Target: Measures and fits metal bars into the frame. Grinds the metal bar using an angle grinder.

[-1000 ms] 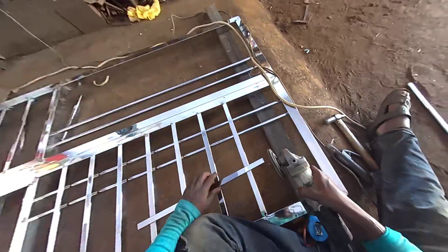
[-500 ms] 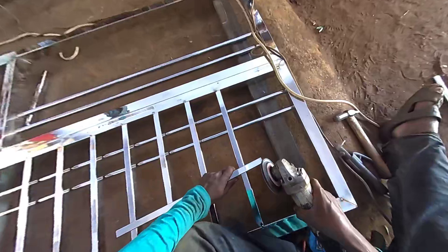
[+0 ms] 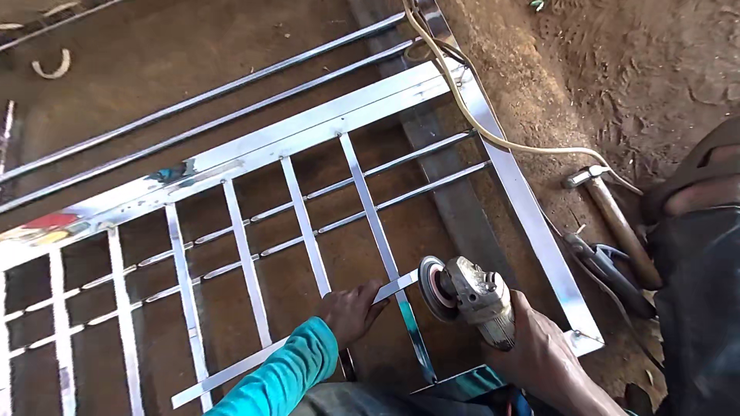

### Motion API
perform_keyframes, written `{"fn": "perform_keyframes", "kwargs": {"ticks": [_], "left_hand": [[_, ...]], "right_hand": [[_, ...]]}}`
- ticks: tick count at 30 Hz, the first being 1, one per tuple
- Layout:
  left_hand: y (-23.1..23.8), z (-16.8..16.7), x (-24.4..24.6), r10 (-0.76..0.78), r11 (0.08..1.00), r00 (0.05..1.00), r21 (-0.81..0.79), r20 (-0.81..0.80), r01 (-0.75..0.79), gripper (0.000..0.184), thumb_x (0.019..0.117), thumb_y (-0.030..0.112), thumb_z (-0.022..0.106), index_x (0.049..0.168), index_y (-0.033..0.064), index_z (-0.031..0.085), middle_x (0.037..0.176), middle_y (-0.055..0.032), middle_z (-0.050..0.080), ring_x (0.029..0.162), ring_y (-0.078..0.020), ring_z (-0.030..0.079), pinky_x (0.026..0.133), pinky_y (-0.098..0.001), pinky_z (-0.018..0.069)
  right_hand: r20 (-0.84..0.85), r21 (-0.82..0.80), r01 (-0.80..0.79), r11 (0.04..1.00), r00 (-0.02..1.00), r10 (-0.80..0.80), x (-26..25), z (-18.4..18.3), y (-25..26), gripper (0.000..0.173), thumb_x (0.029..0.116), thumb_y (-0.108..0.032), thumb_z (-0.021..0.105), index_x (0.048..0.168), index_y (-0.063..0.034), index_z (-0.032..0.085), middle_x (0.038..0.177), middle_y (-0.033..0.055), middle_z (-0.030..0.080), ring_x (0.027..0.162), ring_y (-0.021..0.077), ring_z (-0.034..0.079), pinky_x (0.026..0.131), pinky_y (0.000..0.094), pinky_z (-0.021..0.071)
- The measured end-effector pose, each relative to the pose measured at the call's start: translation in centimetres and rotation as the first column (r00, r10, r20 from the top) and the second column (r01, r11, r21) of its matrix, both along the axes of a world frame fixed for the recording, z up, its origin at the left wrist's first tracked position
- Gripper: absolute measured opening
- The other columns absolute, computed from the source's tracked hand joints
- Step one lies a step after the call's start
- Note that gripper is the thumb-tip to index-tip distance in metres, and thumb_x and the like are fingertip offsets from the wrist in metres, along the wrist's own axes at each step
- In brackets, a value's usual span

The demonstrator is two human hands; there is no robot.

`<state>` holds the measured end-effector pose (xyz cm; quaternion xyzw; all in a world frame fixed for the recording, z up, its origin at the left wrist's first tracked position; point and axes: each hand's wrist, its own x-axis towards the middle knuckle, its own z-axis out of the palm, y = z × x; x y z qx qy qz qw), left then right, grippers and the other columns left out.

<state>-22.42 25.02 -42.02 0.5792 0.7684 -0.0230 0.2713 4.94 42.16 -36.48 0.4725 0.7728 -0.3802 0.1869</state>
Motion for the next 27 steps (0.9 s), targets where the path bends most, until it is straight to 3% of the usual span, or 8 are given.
{"fn": "perform_keyframes", "kwargs": {"ticks": [2,5,7,9,12,16,22,27], "left_hand": [[0.2,0.3,0.0,0.01,0.998,1.0,-0.054,0.021,-0.009,0.045,0.1056,0.044,0.05,0.121,0.0032,0.063,0.085,-0.0195,0.072,0.075,-0.0421,0.073,0.064,-0.0581,0.0575],[-0.7,-1.3,-0.1,-0.039,0.974,0.996,0.22,-0.075,0.055,0.048,0.1024,0.047,0.049,0.111,0.004,0.067,0.069,-0.0134,0.068,0.058,-0.0351,0.07,0.049,-0.0518,0.0564],[-0.9,-1.7,-0.2,-0.052,0.957,0.993,0.28,-0.109,0.08,0.049,0.1024,0.049,0.046,0.106,0.0046,0.067,0.066,-0.0107,0.066,0.053,-0.0322,0.069,0.045,-0.049,0.0551],[-0.7,-1.3,-0.2,-0.042,0.972,0.996,0.227,-0.082,0.06,0.048,0.1017,0.047,0.047,0.106,0.0042,0.067,0.066,-0.0118,0.066,0.054,-0.0334,0.069,0.046,-0.0501,0.0549],[0.0,0.1,0.1,0.001,1.0,1.0,0.004,-0.003,-0.001,0.044,0.1046,0.044,0.05,0.113,0.0032,0.065,0.079,-0.0173,0.07,0.069,-0.0398,0.072,0.058,-0.0558,0.0563],[-0.9,-1.8,-0.1,-0.058,0.947,0.986,0.305,-0.159,0.104,0.053,0.1025,0.051,0.043,0.104,0.0038,0.067,0.062,-0.0103,0.063,0.05,-0.0315,0.067,0.042,-0.0477,0.0537],[-0.7,-1.0,0.2,-0.033,0.981,0.994,0.187,-0.105,0.052,0.049,0.1018,0.048,0.046,0.104,0.0036,0.067,0.065,-0.0123,0.065,0.054,-0.0346,0.068,0.046,-0.0512,0.0538],[-0.9,-1.8,-0.1,-0.038,0.946,0.985,0.312,-0.168,0.089,0.055,0.1014,0.052,0.042,0.103,0.0033,0.069,0.06,-0.0098,0.062,0.048,-0.03,0.066,0.041,-0.047,0.0529]], "right_hand": [[0.015,-0.017,-0.001,1.0,1.0,0.001,-0.3,0.2,0.2,0.081,0.0705,-0.045,0.082,0.135,-0.006,0.053,0.105,0.0113,0.072,0.097,0.0305,0.071,0.081,0.054,0.0561],[-0.04,0.023,-0.003,1.0,0.999,0.004,0.9,0.1,-0.5,0.086,0.0678,-0.045,0.083,0.136,-0.0035,0.052,0.104,0.0124,0.072,0.092,0.0313,0.073,0.076,0.0552,0.0577],[-0.062,0.047,-0.01,0.999,0.998,0.013,1.4,0.1,-0.8,0.087,0.0672,-0.044,0.084,0.137,-0.002,0.052,0.103,0.0126,0.073,0.09,0.0316,0.073,0.073,0.0554,0.058],[-0.052,0.033,-0.015,0.999,0.999,0.017,0.8,0.1,-0.5,0.083,0.0676,-0.044,0.083,0.134,-0.0042,0.054,0.101,0.0108,0.073,0.09,0.0297,0.073,0.074,0.0535,0.0579],[0.013,-0.059,-0.003,0.998,1.0,0.004,-0.3,0.1,0.5,0.08,0.0705,-0.045,0.081,0.135,-0.0074,0.053,0.103,0.0099,0.072,0.096,0.0288,0.072,0.081,0.0524,0.0566],[-0.01,-0.065,0.007,0.998,1.0,-0.007,1.4,-0.1,0.1,0.084,0.0686,-0.045,0.083,0.136,-0.0052,0.052,0.102,0.013,0.072,0.093,0.0321,0.072,0.078,0.0551,0.0573],[0.001,-0.139,0.005,0.99,1.0,-0.005,0.1,-0.2,1.0,0.079,0.0696,-0.046,0.081,0.134,-0.0095,0.052,0.1,0.0081,0.071,0.095,0.0273,0.071,0.081,0.0513,0.0567],[-0.007,-0.114,0.023,0.993,1.0,-0.024,1.8,-0.3,0.1,0.085,0.0673,-0.044,0.085,0.136,-0.0054,0.052,0.101,0.0125,0.072,0.093,0.032,0.072,0.078,0.0555,0.0572]]}}
